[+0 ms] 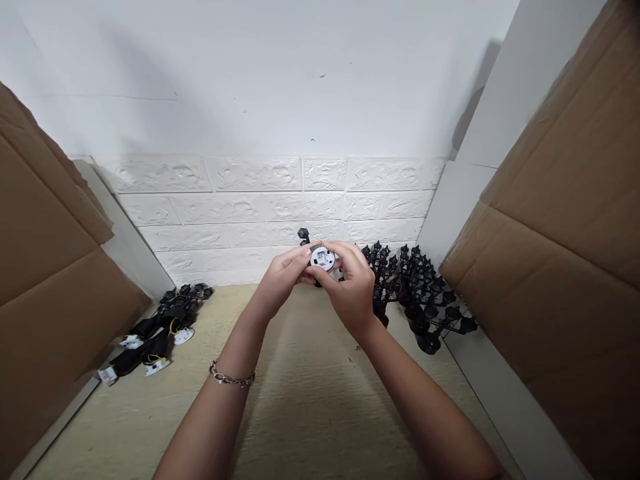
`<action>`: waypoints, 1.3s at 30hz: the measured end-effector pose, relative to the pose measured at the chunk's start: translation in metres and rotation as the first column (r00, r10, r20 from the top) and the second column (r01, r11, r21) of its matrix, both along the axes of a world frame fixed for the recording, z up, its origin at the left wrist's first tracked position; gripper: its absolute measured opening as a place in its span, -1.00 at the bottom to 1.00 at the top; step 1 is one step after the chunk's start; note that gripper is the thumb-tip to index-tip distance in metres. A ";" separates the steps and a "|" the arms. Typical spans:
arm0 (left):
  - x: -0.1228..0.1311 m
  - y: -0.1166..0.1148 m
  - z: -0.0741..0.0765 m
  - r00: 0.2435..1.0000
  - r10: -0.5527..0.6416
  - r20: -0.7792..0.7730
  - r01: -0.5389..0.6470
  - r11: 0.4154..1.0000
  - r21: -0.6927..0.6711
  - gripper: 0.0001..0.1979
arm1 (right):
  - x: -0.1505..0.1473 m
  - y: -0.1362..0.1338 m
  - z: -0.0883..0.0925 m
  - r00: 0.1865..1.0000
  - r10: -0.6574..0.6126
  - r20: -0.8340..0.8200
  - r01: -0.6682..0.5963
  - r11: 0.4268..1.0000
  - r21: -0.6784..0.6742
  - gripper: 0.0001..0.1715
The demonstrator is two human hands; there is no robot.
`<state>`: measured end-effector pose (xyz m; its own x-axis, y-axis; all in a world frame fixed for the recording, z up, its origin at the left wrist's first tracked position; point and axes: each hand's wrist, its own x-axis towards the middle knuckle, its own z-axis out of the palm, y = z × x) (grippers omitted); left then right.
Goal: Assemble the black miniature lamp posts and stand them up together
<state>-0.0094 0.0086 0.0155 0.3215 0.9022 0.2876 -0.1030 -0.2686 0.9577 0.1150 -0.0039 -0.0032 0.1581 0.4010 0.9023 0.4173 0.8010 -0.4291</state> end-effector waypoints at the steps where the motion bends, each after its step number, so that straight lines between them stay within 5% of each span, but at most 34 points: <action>1: 0.000 0.000 0.000 1.000 -0.016 0.001 0.016 1.000 -0.002 -0.54 | 0.000 0.000 0.000 1.000 0.013 -0.006 -0.013 1.000 -0.009 -0.71; 8: 0.002 -0.003 0.003 1.000 -0.006 0.010 0.006 0.999 0.044 -0.69 | 0.001 0.000 0.000 0.974 0.171 -0.145 -0.192 0.971 -0.144 -0.62; 14: 0.004 -0.001 0.000 0.991 0.134 -0.012 -0.131 0.983 0.132 -0.67 | 0.001 0.001 0.003 0.872 0.357 -0.335 -0.472 0.795 -0.381 -0.66; 23: 0.007 -0.001 -0.003 0.939 0.326 -0.107 -0.286 0.916 0.281 -0.65 | 0.000 0.005 0.003 0.736 0.456 -0.500 -0.659 0.652 -0.375 -0.70; 39: 0.005 -0.005 -0.003 0.962 0.239 -0.133 -0.189 0.932 0.310 -0.65 | 0.000 0.001 0.008 0.713 0.472 -0.519 -0.676 0.660 -0.328 -0.79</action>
